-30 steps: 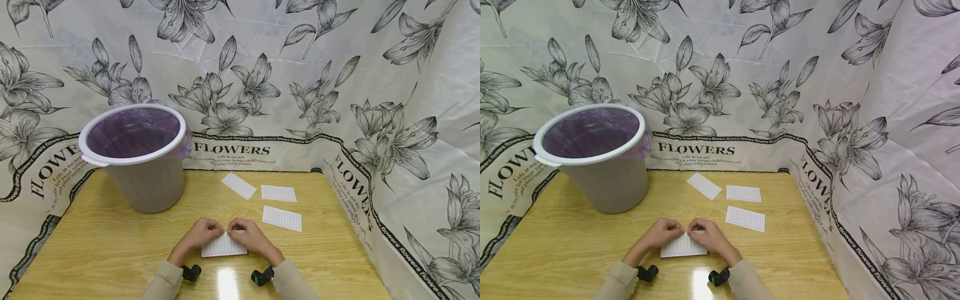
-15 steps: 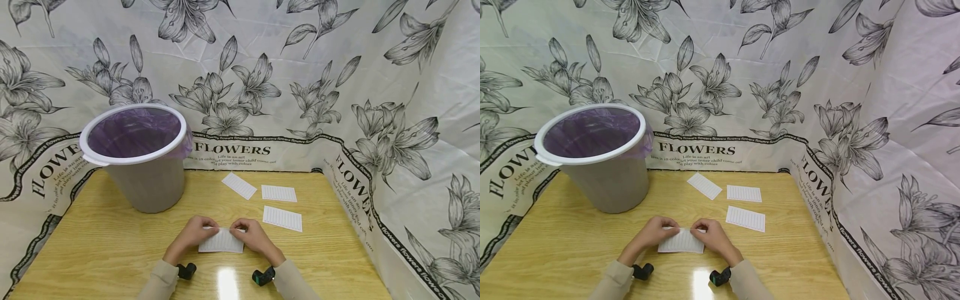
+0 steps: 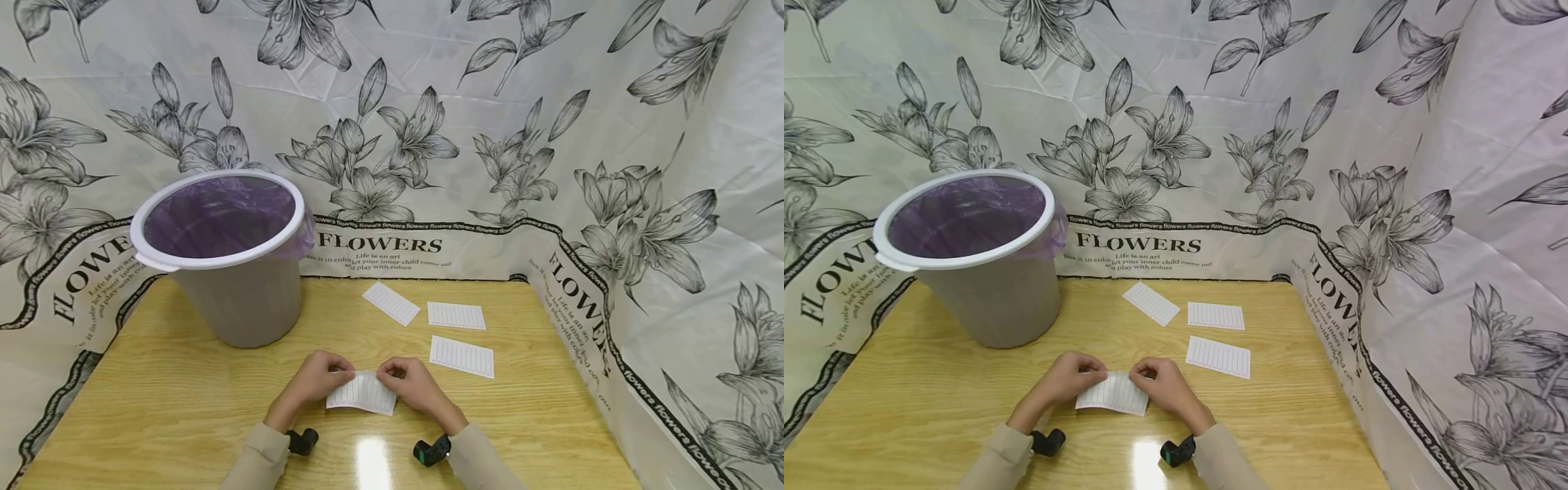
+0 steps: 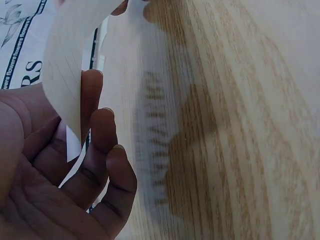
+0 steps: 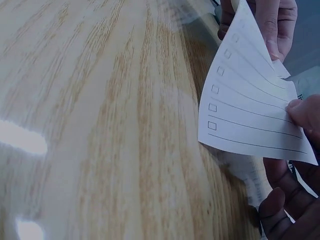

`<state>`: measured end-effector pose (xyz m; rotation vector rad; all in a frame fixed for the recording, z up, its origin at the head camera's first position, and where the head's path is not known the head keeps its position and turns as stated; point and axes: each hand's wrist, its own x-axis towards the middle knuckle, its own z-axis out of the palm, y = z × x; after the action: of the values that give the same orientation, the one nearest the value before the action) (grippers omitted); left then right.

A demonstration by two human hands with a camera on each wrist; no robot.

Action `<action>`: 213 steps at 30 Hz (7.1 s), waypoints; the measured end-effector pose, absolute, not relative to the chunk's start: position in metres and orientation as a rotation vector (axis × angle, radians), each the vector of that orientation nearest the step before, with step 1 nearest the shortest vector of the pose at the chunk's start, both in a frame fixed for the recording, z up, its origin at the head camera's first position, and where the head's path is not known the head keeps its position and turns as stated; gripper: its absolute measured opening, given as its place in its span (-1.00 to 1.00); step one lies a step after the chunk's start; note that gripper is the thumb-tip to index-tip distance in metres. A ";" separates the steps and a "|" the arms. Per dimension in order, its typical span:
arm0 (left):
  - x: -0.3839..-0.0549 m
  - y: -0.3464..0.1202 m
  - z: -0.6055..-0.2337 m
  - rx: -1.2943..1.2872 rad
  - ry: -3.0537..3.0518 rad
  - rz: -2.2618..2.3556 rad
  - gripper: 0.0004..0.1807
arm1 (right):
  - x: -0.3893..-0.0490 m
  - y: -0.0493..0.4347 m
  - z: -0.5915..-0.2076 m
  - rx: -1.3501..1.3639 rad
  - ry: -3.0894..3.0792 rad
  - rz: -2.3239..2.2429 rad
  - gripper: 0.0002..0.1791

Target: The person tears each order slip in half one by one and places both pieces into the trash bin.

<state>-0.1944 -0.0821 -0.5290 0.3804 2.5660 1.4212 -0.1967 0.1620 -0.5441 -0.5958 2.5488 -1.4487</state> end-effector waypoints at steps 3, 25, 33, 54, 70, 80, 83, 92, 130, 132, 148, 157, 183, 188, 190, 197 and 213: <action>-0.194 -0.083 -0.530 0.372 2.568 1.422 -0.90 | -0.196 0.162 -0.544 -0.598 2.553 -1.442 -0.85; -0.196 -0.092 -0.528 0.279 2.570 1.491 -0.89 | -0.195 0.172 -0.540 -0.516 2.587 -1.470 -0.81; -0.197 -0.092 -0.530 0.301 2.600 1.482 -0.90 | -0.195 0.174 -0.540 -0.487 2.589 -1.471 -0.83; -0.196 -0.099 -0.529 0.258 2.633 1.502 -0.90 | -0.199 0.181 -0.544 -0.432 2.584 -1.558 -0.85; -0.197 -0.106 -0.521 0.170 2.698 1.479 -0.93 | -0.194 0.181 -0.525 -0.314 2.505 -1.686 -0.82; -0.201 -0.113 -0.518 0.119 2.724 1.485 -0.91 | -0.197 0.180 -0.523 -0.205 2.527 -1.733 -0.83; -0.201 -0.115 -0.516 0.112 2.728 1.490 -0.92 | -0.202 0.184 -0.535 -0.190 2.533 -1.741 -0.82; -0.199 -0.118 -0.509 0.128 2.727 1.508 -0.90 | -0.206 0.187 -0.539 -0.280 2.544 -1.751 -0.80; -0.196 -0.132 -0.481 0.257 2.904 1.475 -0.89 | -0.218 0.173 -0.511 -0.342 2.653 -1.710 -0.90; -0.196 -0.135 -0.478 0.253 2.911 1.484 -0.88 | -0.219 0.171 -0.508 -0.344 2.645 -1.708 -0.90; -0.191 -0.155 -0.454 0.214 2.945 1.552 -0.84 | -0.226 0.145 -0.487 -0.371 2.643 -1.742 -0.89; -0.187 -0.167 -0.441 0.244 2.997 1.584 -0.83 | -0.227 0.137 -0.480 -0.386 2.626 -1.796 -0.91; -0.170 -0.180 -0.394 0.381 3.134 1.607 -0.85 | -0.230 0.122 -0.450 -0.656 2.600 -1.763 -0.89; -0.168 -0.180 -0.378 0.436 3.162 1.623 -0.88 | -0.232 0.120 -0.438 -0.675 2.630 -1.749 -0.88; -0.167 -0.180 -0.371 0.460 3.172 1.618 -0.88 | -0.234 0.119 -0.433 -0.679 2.634 -1.757 -0.88; -0.162 -0.185 -0.348 0.561 3.248 1.610 -0.91 | -0.241 0.112 -0.418 -0.699 2.627 -1.756 -0.86; -0.162 -0.207 -0.304 0.570 3.331 1.545 -0.92 | -0.254 0.083 -0.374 -0.877 2.556 -1.746 -0.85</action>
<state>-0.1616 -0.2073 -0.3040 0.5697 3.3309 1.5450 -0.2536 0.0828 -0.3737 -0.8768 2.5559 -1.7459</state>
